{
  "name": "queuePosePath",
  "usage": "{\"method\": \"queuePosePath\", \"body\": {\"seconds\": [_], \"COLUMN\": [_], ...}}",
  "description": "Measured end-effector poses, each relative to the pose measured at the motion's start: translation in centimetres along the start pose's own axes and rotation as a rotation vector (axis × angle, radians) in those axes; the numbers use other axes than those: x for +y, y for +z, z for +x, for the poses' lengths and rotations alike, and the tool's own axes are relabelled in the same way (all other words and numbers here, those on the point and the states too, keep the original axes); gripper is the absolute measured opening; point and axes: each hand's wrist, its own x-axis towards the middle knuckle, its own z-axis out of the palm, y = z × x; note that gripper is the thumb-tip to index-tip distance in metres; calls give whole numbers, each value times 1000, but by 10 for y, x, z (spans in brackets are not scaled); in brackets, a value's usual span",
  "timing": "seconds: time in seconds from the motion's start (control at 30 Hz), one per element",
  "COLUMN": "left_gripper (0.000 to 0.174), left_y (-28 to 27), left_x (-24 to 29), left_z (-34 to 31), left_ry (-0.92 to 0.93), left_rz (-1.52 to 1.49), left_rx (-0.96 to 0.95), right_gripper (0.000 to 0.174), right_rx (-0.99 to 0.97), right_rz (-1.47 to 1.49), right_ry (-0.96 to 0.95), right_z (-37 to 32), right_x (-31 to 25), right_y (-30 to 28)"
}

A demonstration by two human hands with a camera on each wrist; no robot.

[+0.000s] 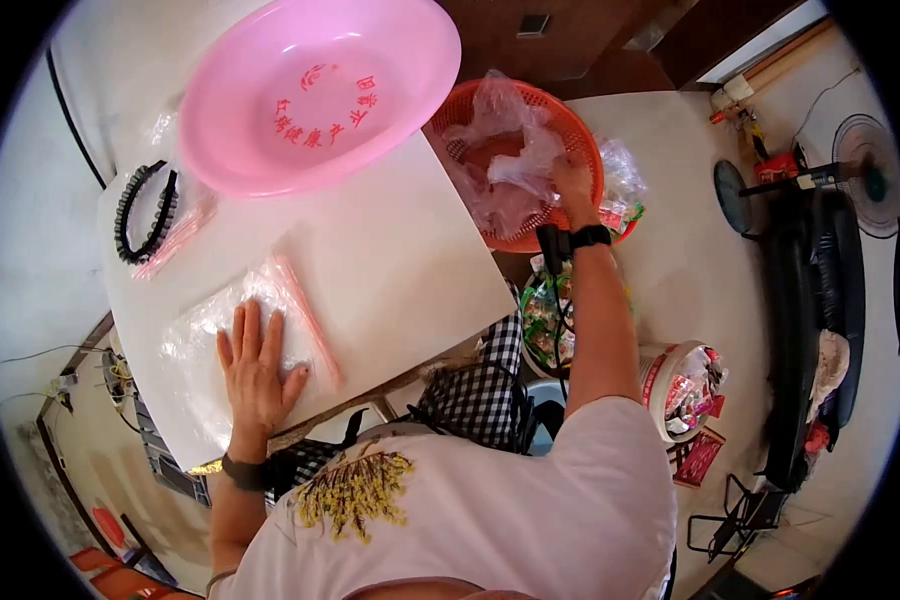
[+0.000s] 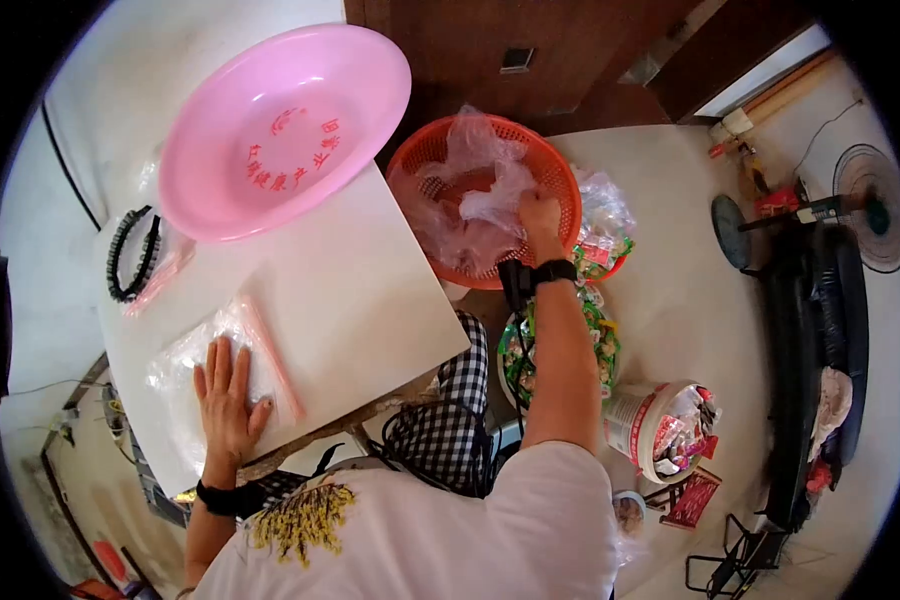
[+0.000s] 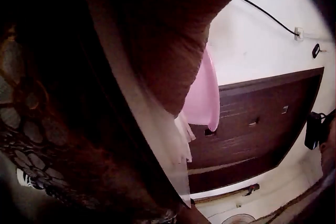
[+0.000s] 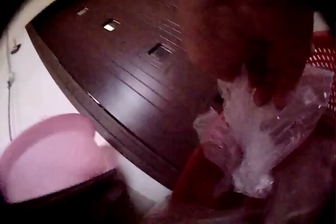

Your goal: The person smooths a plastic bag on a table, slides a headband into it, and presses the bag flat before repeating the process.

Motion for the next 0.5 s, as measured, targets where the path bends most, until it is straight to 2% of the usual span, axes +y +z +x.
{"method": "queuePosePath", "body": {"seconds": [0.07,0.17,0.3,0.4,0.5], "left_gripper": [71,69,68,76,86], "left_y": [-3,1,5,14,7], "left_x": [1,-1,-6,-17,-26], "left_z": [-2,-5,-9,-10,-11], "left_ry": [7,17,6,42,85], "left_rz": [-9,-14,-13,-54,-405], "left_rx": [22,68,61,117,217], "right_gripper": [9,10,27,18,22], "right_rx": [-96,-257,-454,-590,-782], "right_rz": [501,724,867,944,1012], "right_ry": [125,49,-40,-31,-50], "right_z": [-55,-102,-158,-219,-268], "right_x": [-65,-109,-144,-199,-227], "right_y": [-32,-64,-80,-72,-43]}}
